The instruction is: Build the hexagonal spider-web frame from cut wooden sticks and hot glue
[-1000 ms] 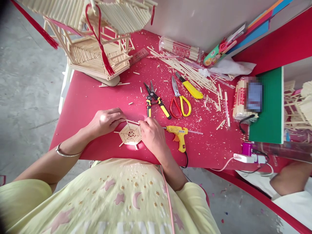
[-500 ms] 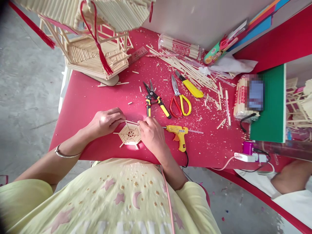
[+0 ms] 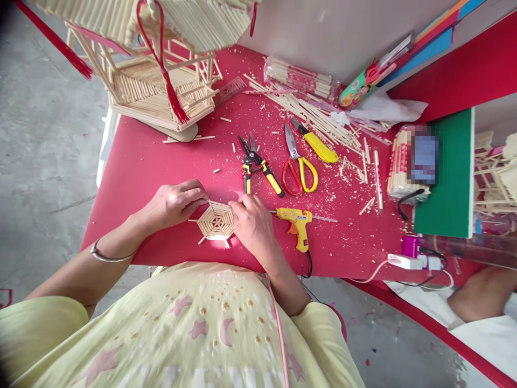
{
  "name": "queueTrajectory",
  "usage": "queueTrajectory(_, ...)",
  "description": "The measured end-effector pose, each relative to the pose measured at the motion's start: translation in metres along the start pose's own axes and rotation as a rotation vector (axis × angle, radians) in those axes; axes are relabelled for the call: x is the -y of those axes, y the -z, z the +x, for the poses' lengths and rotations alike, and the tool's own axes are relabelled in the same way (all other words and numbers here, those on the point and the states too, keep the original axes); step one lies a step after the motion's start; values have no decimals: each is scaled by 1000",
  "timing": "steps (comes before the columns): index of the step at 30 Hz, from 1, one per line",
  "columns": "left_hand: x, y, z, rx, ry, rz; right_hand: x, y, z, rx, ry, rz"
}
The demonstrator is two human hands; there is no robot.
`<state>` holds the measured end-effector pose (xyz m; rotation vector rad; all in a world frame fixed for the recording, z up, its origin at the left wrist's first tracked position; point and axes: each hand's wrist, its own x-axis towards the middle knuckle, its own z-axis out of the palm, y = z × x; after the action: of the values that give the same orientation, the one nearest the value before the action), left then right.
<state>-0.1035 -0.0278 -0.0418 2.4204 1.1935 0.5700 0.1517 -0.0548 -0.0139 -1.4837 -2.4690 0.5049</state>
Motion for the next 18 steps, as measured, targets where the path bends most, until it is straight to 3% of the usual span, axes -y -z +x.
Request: queueTrajectory(18, 2, -1, 0, 26, -13, 53, -1, 0, 0, 4, 1, 55)
